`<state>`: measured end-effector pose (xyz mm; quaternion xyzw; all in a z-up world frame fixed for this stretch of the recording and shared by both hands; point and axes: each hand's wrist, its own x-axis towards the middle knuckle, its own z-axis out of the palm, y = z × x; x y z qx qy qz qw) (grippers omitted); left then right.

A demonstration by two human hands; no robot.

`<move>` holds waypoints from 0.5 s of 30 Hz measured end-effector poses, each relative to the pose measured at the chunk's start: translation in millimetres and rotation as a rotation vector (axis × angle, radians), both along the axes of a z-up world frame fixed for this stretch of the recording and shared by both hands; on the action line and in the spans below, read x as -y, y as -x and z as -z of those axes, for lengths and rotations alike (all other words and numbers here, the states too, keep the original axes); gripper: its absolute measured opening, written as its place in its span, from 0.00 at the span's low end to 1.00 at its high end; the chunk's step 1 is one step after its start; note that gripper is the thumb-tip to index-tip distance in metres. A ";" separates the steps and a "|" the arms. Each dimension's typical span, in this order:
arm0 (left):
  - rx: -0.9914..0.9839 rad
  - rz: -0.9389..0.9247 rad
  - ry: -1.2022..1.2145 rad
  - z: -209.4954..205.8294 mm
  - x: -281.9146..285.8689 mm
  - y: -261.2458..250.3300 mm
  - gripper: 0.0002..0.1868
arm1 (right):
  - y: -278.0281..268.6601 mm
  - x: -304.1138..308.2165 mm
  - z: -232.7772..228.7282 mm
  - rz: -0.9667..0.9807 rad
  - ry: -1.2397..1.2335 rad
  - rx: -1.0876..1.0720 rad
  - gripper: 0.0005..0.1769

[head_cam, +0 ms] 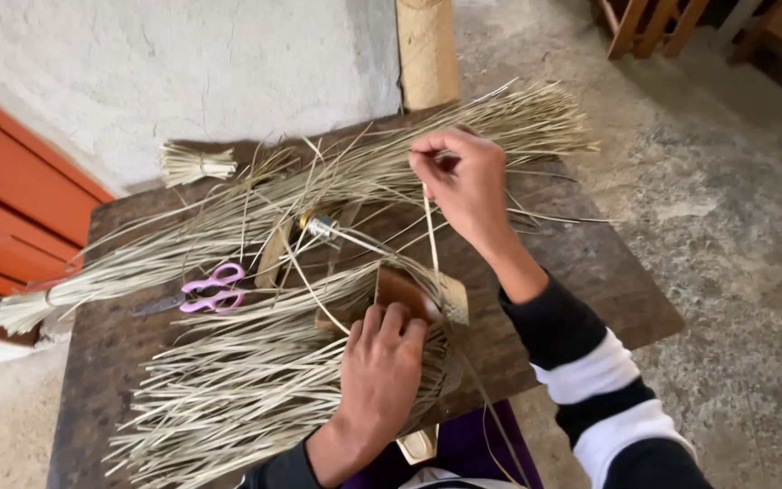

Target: Weaving dried plant fibers around a wooden mold to create a hat

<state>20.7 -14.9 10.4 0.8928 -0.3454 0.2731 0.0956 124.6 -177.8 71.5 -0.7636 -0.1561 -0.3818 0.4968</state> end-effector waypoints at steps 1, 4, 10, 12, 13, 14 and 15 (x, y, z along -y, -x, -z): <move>-0.033 -0.025 -0.008 2.4 0.4 2.0 0.06 | -7.2 0.0 -1.7 0.012 0.015 0.048 0.03; 0.011 -0.066 -0.026 6.9 -0.5 3.7 0.08 | -43.6 3.4 -3.7 0.108 -0.017 0.154 0.05; -0.070 -0.055 -0.086 14.7 -8.9 5.5 0.08 | -49.9 -0.8 16.0 0.132 0.330 -0.054 0.03; -0.023 -0.058 -0.075 13.6 -7.2 3.0 0.07 | -38.4 1.8 20.9 0.055 0.405 -0.201 0.02; 0.020 -0.064 -0.070 13.2 -7.0 2.2 0.06 | -32.5 2.5 24.0 -0.027 0.474 -0.353 0.04; 0.020 -0.063 -0.067 13.0 -5.5 0.7 0.06 | -26.3 6.0 5.4 -0.026 0.477 -0.353 0.04; -0.010 -0.087 -0.109 12.8 -4.6 0.0 0.07 | -19.4 8.8 -12.8 -0.061 0.574 -0.740 0.13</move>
